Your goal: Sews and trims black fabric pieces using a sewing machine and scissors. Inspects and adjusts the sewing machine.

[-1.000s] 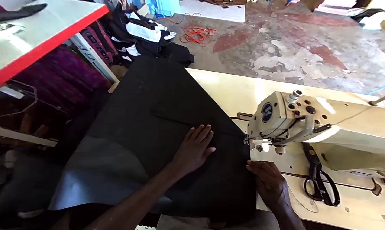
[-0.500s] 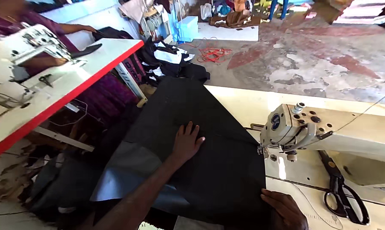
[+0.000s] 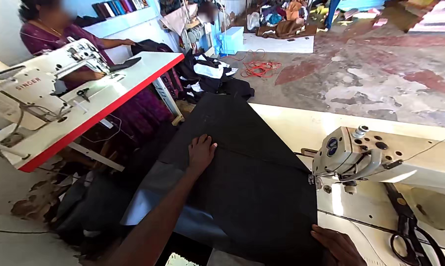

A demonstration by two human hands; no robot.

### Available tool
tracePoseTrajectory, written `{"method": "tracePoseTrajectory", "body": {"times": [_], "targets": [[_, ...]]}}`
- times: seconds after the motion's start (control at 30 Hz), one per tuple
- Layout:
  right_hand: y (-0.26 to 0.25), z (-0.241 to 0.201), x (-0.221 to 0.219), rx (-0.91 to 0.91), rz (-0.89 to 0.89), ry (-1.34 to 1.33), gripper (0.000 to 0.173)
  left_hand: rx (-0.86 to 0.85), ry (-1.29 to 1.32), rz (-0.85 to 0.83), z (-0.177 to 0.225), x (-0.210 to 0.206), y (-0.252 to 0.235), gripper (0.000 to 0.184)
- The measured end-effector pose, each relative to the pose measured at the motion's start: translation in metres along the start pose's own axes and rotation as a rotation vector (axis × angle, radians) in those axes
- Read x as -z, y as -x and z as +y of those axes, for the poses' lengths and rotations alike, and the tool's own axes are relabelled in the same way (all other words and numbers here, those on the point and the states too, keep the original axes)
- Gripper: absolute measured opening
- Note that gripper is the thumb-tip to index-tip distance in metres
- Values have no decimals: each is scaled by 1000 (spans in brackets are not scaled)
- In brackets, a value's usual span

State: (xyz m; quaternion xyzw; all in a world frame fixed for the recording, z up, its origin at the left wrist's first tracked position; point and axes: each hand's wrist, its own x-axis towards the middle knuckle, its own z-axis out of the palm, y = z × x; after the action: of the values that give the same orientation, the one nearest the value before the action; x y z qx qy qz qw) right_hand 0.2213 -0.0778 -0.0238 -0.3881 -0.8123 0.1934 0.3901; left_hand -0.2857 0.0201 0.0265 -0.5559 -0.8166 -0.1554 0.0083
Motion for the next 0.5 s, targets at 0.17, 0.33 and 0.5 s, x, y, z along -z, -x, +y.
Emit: {"method": "tracePoseTrajectory", "body": {"times": [0.17, 0.33, 0.5], "targets": [[-1, 0, -1, 6, 8, 3, 36, -50, 201, 114, -3, -4, -12, 25], [-6, -7, 8, -41, -49, -54, 35, -56, 90, 101, 6, 4, -10, 22], [1, 14, 68, -261, 77, 263, 34, -10, 215, 121, -1, 2, -8, 32]]}}
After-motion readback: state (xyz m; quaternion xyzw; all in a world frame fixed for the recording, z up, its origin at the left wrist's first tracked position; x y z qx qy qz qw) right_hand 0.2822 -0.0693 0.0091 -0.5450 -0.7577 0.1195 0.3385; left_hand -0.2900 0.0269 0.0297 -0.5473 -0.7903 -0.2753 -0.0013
